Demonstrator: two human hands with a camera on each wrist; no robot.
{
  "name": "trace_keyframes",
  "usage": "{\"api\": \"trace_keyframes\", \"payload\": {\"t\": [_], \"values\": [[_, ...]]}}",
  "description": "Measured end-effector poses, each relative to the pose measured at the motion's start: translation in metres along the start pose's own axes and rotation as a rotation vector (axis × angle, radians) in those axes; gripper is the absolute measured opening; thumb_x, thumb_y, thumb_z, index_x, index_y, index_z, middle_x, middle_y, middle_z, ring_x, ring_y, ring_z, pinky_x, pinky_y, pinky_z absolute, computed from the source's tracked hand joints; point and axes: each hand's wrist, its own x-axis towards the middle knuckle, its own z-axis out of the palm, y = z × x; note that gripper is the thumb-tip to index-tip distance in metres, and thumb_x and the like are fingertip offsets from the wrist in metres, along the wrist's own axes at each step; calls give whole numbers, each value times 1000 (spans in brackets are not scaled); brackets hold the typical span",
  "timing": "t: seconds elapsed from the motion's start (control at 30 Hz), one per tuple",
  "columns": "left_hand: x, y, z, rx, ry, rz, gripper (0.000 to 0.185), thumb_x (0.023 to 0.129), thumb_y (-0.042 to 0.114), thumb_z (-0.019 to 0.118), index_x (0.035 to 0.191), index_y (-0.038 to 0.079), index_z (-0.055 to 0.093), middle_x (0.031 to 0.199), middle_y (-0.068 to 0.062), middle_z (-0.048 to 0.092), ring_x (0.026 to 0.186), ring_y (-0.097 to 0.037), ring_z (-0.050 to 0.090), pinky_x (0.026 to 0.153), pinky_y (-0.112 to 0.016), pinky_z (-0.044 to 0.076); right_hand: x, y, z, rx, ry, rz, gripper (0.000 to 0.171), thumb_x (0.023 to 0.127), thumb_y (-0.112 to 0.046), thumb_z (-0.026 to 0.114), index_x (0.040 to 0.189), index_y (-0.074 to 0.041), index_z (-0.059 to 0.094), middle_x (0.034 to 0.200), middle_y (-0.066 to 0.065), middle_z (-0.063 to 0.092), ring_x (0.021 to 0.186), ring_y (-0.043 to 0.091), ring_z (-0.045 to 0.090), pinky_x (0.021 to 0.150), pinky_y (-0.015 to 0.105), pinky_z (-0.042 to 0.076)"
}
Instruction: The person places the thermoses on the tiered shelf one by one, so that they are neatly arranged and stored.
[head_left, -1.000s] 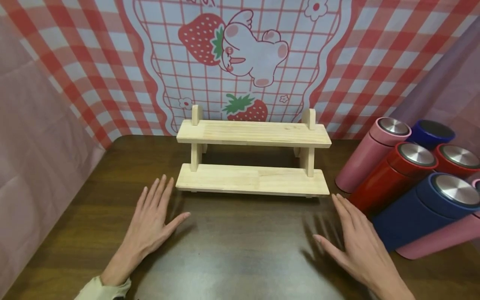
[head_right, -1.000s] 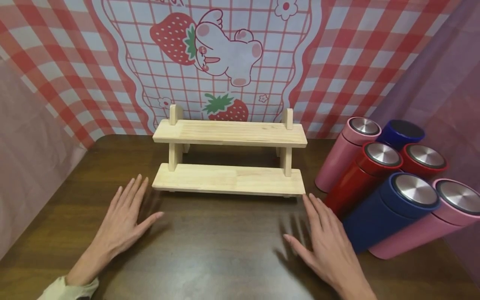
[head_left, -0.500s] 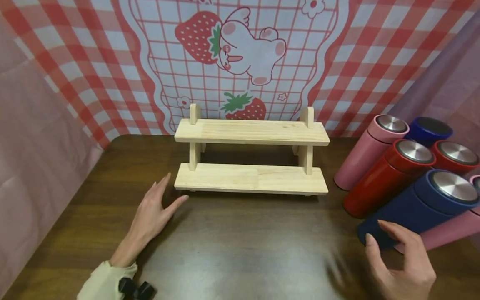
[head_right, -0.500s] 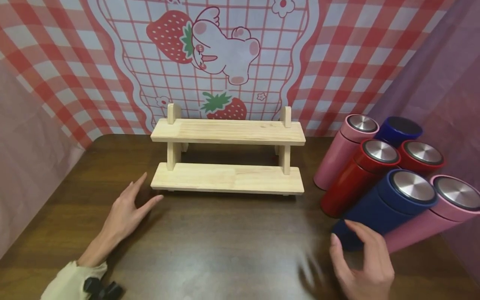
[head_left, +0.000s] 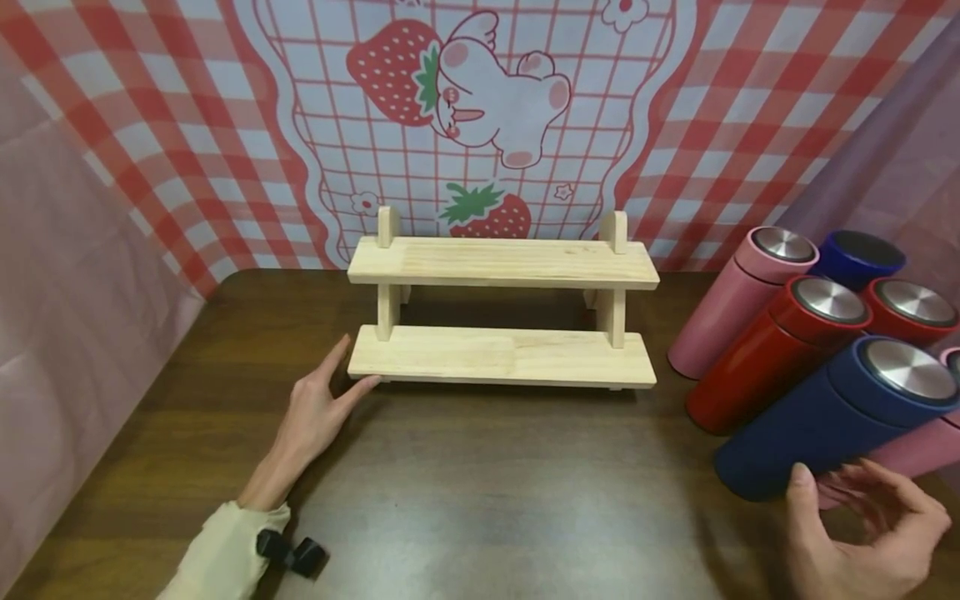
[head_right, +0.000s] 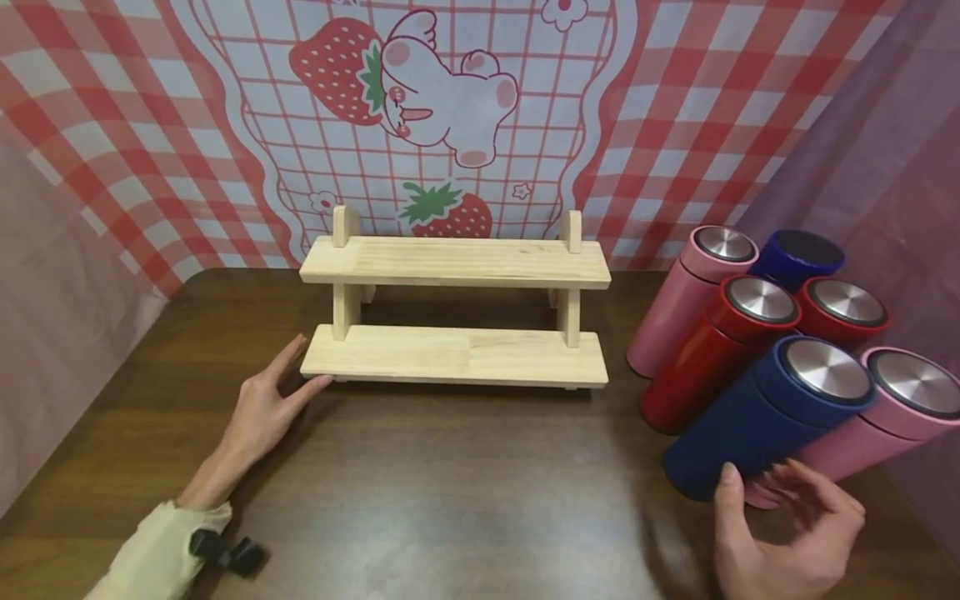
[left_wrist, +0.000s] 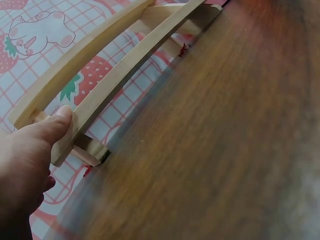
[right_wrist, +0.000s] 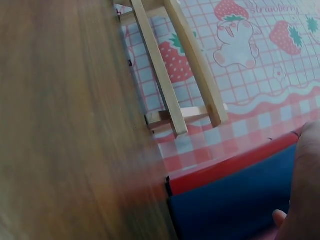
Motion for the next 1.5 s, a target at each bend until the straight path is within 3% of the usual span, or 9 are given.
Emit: {"api": "trace_keyframes", "payload": {"t": [0.13, 0.4, 0.7, 0.9, 1.23, 1.5], "values": [[2, -1, 3, -4, 7, 15, 76, 94, 26, 80, 154, -3, 44, 149, -26, 51, 130, -47, 54, 102, -62, 45, 4, 7, 0, -21, -7, 16, 55, 79, -2, 83, 129, 6, 60, 106, -11, 62, 85, -2, 62, 81, 11, 49], [7, -2, 7, -33, 23, 19, 75, 92, 23, 82, 152, -4, 47, 146, -25, 54, 128, -45, 56, 101, -60, 47, 6, 10, -4, -69, -105, 1, 66, 82, -1, 82, 142, -6, 56, 124, -13, 58, 99, 2, 59, 80, 7, 48], [6, -3, 7, -46, 30, 19, 72, 91, 22, 83, 150, -3, 51, 142, -25, 57, 125, -44, 59, 99, -60, 48, 7, 16, -4, -121, -142, -74, 69, 79, -5, 86, 142, -13, 60, 123, -22, 49, 109, -1, 58, 79, 3, 46], [7, -4, 7, -49, 34, 25, 71, 90, 21, 84, 149, -3, 52, 141, -25, 58, 123, -44, 60, 97, -60, 49, 6, 15, -1, -182, -136, -35, 72, 75, -7, 91, 141, -18, 63, 118, -27, 50, 104, -7, 56, 77, 1, 43], [7, -3, 7, -66, 30, 9, 72, 90, 22, 84, 149, -3, 52, 144, -23, 56, 125, -42, 59, 99, -60, 48, 10, 11, 2, -182, -159, 80, 74, 75, -9, 93, 141, -21, 61, 109, -25, 59, 89, -9, 59, 75, 3, 44], [8, -4, 7, -69, 32, 5, 71, 90, 23, 84, 148, -4, 53, 144, -23, 56, 125, -42, 59, 99, -60, 49, 15, 12, 0, -229, -188, -41, 66, 75, -13, 93, 132, -32, 66, 97, -39, 52, 76, -22, 53, 71, -1, 41]]}}
